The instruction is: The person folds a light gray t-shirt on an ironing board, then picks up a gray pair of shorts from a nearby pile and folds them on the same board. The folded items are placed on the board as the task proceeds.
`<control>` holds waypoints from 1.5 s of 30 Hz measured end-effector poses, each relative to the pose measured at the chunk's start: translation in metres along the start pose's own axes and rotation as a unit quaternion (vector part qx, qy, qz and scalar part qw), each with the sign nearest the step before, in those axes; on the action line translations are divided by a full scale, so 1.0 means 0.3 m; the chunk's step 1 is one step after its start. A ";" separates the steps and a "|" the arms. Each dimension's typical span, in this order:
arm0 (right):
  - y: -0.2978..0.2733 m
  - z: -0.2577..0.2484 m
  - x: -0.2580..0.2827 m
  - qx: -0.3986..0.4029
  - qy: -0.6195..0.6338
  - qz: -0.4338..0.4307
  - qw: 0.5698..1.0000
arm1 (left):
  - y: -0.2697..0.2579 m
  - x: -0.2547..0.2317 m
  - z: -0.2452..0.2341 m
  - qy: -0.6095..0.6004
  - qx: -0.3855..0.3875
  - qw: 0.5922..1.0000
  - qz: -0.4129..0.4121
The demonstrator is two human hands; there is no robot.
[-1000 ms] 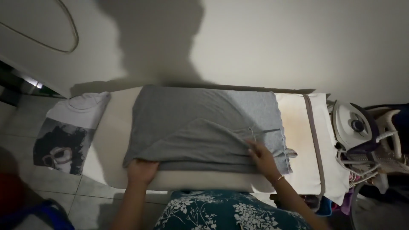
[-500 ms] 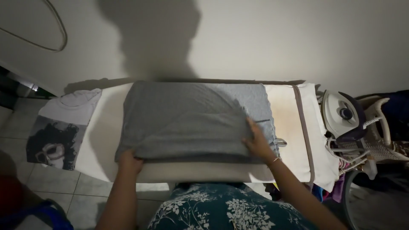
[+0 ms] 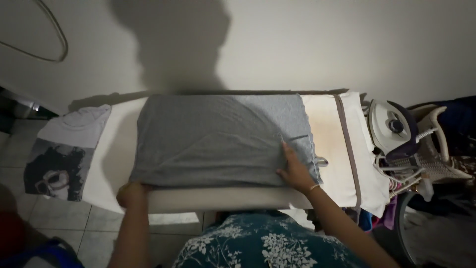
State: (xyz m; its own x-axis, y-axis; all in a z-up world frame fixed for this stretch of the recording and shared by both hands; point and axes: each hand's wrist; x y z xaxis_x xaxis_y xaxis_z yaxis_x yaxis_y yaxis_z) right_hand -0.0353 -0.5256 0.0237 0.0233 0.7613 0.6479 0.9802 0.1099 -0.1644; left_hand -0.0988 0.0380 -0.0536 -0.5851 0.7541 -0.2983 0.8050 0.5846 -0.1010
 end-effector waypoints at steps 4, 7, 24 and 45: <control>-0.024 -0.017 -0.034 -0.112 -0.004 0.102 0.989 | -0.121 -0.157 -0.001 -0.070 -0.315 0.945 0.057; -0.016 0.005 -0.013 -0.189 -0.057 0.088 0.976 | -0.226 -0.343 0.008 -0.081 -0.235 0.901 0.356; 0.015 -0.040 -0.120 -0.120 -0.400 0.111 0.902 | -0.153 -0.367 -0.114 0.174 -0.069 0.873 0.451; 0.183 0.089 -0.042 -0.262 -0.002 0.089 0.961 | -0.260 -0.732 -0.059 0.072 0.050 0.841 0.534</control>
State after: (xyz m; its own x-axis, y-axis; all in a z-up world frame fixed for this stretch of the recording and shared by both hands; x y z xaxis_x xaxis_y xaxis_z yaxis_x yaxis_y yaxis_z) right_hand 0.0131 -0.5123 -0.0134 0.1998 0.7406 0.6416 0.9253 -0.3581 0.1252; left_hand -0.0348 -0.1678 0.0366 0.4759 0.8663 -0.1521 0.8795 -0.4707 0.0708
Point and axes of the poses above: each hand's wrist, its own y-axis towards the middle knuckle, its own z-axis out of the palm, x = y × z, and after that the axes turned 11 degrees about z, right-handed
